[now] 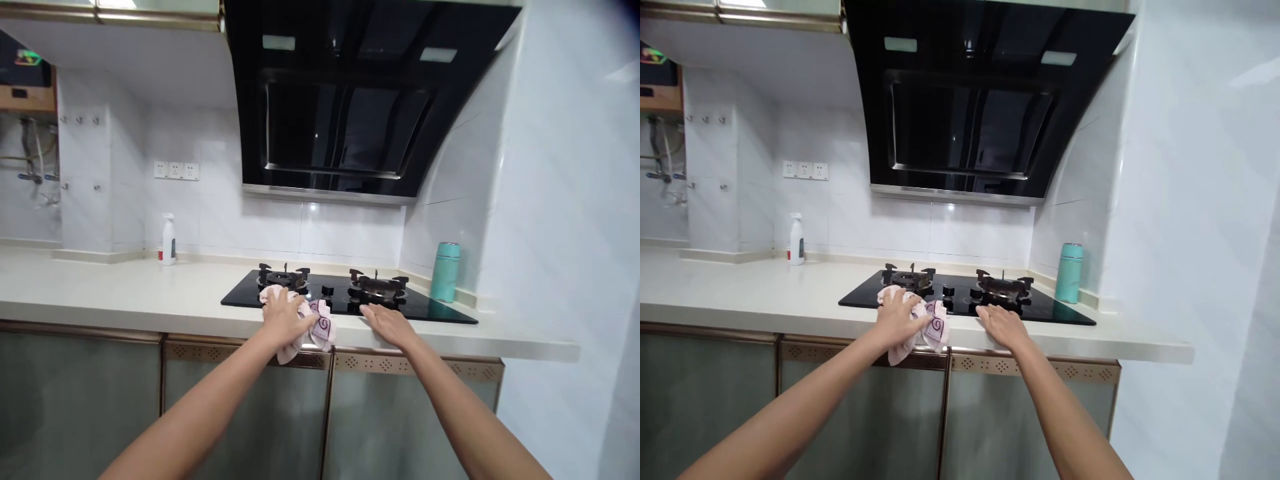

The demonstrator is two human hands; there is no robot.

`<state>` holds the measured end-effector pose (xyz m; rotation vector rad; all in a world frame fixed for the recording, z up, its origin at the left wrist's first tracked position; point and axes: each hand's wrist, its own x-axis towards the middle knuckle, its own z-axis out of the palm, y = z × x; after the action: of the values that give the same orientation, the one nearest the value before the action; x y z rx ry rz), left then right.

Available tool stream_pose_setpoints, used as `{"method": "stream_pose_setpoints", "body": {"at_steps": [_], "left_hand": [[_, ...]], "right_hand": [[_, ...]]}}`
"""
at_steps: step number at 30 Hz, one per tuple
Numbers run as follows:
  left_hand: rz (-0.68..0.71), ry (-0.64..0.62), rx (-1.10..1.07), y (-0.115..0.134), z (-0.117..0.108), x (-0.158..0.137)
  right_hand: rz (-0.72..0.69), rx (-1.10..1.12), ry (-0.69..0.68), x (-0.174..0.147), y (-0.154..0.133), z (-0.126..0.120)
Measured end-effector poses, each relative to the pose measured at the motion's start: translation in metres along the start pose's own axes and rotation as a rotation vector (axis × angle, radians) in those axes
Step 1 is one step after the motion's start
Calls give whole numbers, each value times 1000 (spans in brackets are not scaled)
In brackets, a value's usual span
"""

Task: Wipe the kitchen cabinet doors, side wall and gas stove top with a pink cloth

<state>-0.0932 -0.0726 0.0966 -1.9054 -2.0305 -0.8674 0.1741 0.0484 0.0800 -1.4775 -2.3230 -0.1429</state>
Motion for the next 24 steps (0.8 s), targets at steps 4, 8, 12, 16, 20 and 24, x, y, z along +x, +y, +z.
{"method": "stream_pose_setpoints", "body": {"at_steps": [4, 8, 12, 16, 20, 24], "left_hand": [[133, 27, 13, 25, 25, 14], [245, -38, -14, 52, 41, 36], [137, -183, 3, 49, 40, 65], [-10, -212, 81, 3, 24, 83], [-224, -179, 198, -65, -2, 93], [-345, -145, 263, -121, -28, 96]], "right_hand": [[13, -41, -23, 7, 2, 11], [-1, -93, -21, 11, 8, 15], [-9, -111, -11, 10, 14, 17], [9, -90, -13, 9, 15, 19], [-6, -81, 22, 9, 17, 21], [-6, -66, 42, 9, 17, 20]]}}
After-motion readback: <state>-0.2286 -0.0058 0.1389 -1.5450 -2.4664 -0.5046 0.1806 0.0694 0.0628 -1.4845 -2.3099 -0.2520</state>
